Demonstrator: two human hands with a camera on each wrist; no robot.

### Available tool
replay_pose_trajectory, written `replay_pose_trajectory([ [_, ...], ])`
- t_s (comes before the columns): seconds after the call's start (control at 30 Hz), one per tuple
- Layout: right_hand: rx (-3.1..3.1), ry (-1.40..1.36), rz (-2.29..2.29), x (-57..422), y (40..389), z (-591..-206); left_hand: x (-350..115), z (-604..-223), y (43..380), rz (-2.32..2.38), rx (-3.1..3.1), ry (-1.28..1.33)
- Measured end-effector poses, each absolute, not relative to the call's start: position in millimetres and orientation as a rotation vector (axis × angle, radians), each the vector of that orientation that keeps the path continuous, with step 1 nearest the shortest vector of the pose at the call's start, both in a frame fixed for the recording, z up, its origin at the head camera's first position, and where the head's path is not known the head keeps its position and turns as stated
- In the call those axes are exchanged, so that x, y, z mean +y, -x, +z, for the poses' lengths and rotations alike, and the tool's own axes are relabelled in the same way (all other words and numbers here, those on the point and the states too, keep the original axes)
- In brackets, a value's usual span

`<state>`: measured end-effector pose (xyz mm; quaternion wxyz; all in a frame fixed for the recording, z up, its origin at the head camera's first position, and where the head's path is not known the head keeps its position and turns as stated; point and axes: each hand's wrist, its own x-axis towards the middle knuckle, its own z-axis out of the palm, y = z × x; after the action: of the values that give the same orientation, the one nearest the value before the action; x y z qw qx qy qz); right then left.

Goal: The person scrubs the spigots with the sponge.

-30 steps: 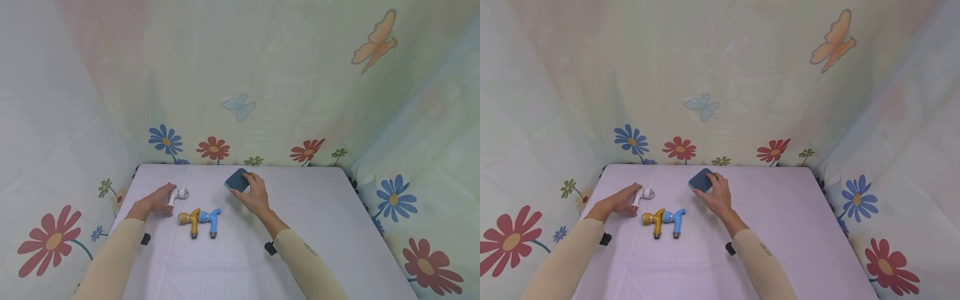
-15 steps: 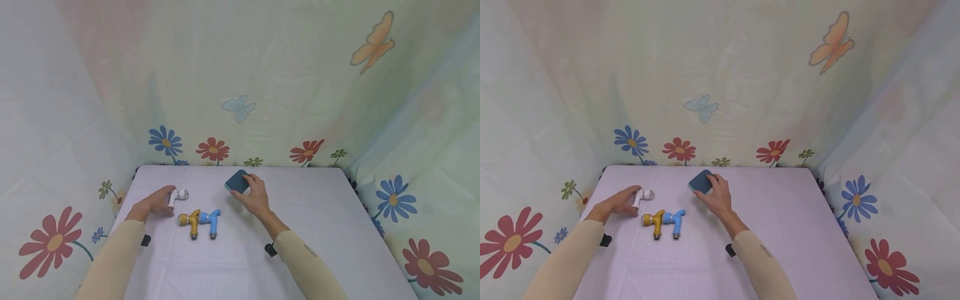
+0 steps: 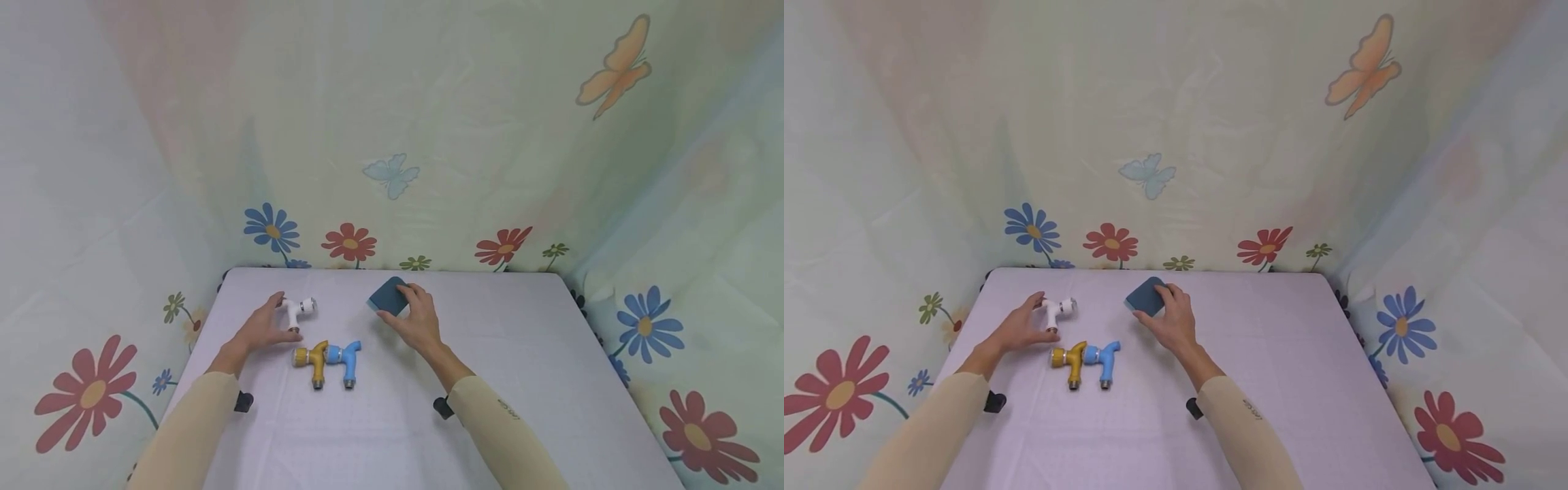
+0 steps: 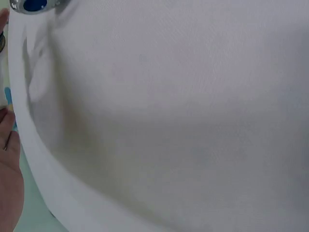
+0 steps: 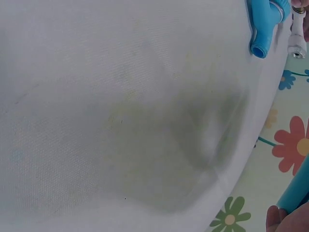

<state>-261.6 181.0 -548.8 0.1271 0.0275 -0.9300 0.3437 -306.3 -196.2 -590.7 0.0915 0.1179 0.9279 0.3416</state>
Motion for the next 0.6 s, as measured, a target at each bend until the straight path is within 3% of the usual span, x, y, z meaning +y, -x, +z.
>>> replay_pose_trajectory([
  [0.6, -2.76, -0.154, 1.05, 177, 260, -547, -140, -562, 294, 0.952, 2.834, -0.565],
])
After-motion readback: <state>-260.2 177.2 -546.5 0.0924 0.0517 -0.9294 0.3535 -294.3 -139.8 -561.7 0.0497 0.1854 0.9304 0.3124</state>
